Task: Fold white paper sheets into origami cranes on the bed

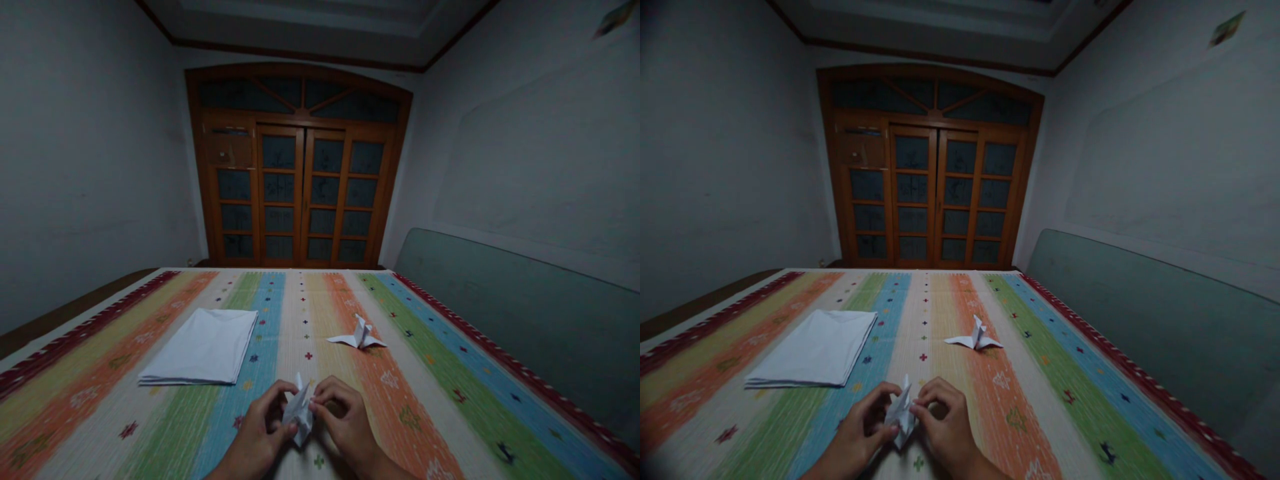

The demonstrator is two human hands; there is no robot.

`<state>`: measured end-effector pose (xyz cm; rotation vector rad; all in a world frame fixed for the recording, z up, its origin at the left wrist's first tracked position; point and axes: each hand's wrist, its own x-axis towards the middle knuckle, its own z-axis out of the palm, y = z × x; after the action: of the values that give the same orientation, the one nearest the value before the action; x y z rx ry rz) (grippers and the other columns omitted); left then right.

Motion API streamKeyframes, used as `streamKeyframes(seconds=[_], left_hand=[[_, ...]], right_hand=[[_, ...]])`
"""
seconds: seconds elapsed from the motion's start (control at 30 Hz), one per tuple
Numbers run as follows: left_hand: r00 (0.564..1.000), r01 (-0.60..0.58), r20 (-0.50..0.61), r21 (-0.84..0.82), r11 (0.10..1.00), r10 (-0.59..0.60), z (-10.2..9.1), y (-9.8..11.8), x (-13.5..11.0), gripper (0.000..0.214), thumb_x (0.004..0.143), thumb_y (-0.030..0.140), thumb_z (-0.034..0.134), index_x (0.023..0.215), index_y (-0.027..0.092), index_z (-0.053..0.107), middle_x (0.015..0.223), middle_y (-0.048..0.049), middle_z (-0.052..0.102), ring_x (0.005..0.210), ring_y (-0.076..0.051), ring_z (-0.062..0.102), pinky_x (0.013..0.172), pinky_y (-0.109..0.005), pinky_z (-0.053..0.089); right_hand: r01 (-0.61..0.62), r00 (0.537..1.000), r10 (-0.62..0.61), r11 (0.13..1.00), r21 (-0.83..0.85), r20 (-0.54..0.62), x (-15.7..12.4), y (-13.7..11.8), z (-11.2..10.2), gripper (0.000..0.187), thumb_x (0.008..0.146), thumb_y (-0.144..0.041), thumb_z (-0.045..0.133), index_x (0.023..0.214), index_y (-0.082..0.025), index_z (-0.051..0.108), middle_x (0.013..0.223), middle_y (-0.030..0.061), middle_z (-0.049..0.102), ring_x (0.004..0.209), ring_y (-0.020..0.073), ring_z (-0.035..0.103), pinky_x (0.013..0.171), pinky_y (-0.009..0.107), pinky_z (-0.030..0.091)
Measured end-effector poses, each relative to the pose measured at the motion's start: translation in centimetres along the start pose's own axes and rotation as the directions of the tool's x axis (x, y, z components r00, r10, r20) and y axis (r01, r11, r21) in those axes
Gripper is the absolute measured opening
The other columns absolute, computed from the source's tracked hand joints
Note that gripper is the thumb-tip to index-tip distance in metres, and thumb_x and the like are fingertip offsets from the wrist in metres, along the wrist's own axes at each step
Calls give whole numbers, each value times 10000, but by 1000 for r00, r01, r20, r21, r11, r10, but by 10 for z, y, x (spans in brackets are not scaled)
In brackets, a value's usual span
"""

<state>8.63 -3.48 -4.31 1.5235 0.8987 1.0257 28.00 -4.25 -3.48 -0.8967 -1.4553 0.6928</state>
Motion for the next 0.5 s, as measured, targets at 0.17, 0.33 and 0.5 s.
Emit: streamKeyframes(seconds=[0.17,0.33,0.5], left_hand=[[1000,-15,15,20,1000,15,0,0,1,377,740,386,818,1023,205,647,745,46,506,674,-155,481,573,-219,340],[1000,-16,-3,46,999,17,-1,0,0,324,748,341,799,1007,216,649,761,43,518,684,-157,486,584,-226,343],[1000,-26,3,65,998,26,-1,1,-1,318,763,323,779,1034,219,650,757,44,530,688,-165,505,593,-229,364]], right_hand=[[-4,1000,3,999,50,10,0,0,0,213,800,-332,842,664,-201,744,766,66,736,737,212,709,704,300,554],[-160,987,153,975,157,50,3,10,3,318,764,-487,859,691,-192,768,754,81,763,739,239,725,700,323,579],[-224,974,219,966,131,52,2,14,1,291,745,-458,871,716,-184,776,714,66,763,695,234,719,684,314,577]])
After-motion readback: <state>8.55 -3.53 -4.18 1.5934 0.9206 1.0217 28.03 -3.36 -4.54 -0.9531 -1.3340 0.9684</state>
